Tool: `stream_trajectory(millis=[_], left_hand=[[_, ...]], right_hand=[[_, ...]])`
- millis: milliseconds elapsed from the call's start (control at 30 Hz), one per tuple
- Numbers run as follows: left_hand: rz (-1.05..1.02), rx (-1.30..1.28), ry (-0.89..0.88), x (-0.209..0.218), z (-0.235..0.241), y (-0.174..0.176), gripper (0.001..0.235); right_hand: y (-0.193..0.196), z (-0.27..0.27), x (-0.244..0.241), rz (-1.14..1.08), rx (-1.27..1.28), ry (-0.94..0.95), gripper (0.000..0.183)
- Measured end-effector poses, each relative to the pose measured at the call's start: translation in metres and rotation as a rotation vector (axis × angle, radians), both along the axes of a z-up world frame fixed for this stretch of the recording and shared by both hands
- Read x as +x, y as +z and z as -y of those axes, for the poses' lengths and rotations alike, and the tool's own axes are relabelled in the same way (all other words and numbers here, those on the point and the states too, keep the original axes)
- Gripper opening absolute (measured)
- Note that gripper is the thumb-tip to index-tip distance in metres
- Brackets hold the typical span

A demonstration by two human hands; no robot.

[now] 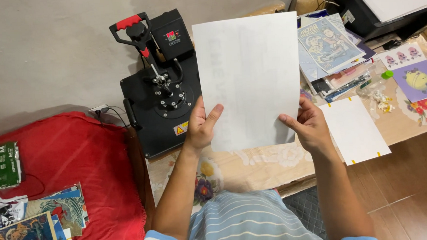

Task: The person prepares a white sheet by applying yellow tape to its corners, then places it on a heat press machine. They operate the machine by lowering the handle to press the sheet, then lift the handle and remove the sheet. The person repeats this process with another sheet.

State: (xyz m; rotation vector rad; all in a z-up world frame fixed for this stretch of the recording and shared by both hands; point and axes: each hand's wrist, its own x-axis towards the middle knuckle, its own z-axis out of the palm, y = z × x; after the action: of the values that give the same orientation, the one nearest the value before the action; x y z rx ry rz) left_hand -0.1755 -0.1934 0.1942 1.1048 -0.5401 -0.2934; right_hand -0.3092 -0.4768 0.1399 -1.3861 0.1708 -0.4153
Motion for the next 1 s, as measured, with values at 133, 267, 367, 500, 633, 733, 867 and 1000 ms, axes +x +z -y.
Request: stream_trajectory(millis=[133,267,367,500,633,733,867,1000], left_hand=[[-0.049,-0.082,-0.009,0.001,0.006,-0.003,0.018],[-0.035,-0.079,0.063,0.006,0.012,0.014,0.016],[-0.025,-0.077,0.083,0.012,0.018,0.015,0.010],[-0.026,-0.088,0.078,0.014,0.024,0.019,0.009],[-0.026,-0.119,0.160,0.034,0.030,0.011,0.010],[-0.028,-0.115,0.193,0.046,0.038,-0.019,0.010],[-0.017,-0.118,0.219,0.029,0.044,0.003,0.010],[0.000,-0.077,0.222,0.023,0.048,0.000,0.011]], right_hand=[[-0.011,0.005,-0.007,-0.017,-0.008,0.028,0.040],[-0.007,0.001,-0.013,-0.053,-0.039,0.053,0.041],[-0.007,0.002,-0.016,-0.054,-0.053,0.056,0.040],[-0.008,0.002,-0.021,-0.062,-0.038,0.053,0.041],[-0.007,0.004,-0.025,-0.091,-0.032,0.069,0.041],[-0.015,0.006,-0.029,-0.088,-0.015,0.073,0.039],[-0.002,0.001,-0.034,-0.103,-0.033,0.070,0.038],[-0.021,0.011,-0.036,-0.058,-0.017,0.031,0.034]])
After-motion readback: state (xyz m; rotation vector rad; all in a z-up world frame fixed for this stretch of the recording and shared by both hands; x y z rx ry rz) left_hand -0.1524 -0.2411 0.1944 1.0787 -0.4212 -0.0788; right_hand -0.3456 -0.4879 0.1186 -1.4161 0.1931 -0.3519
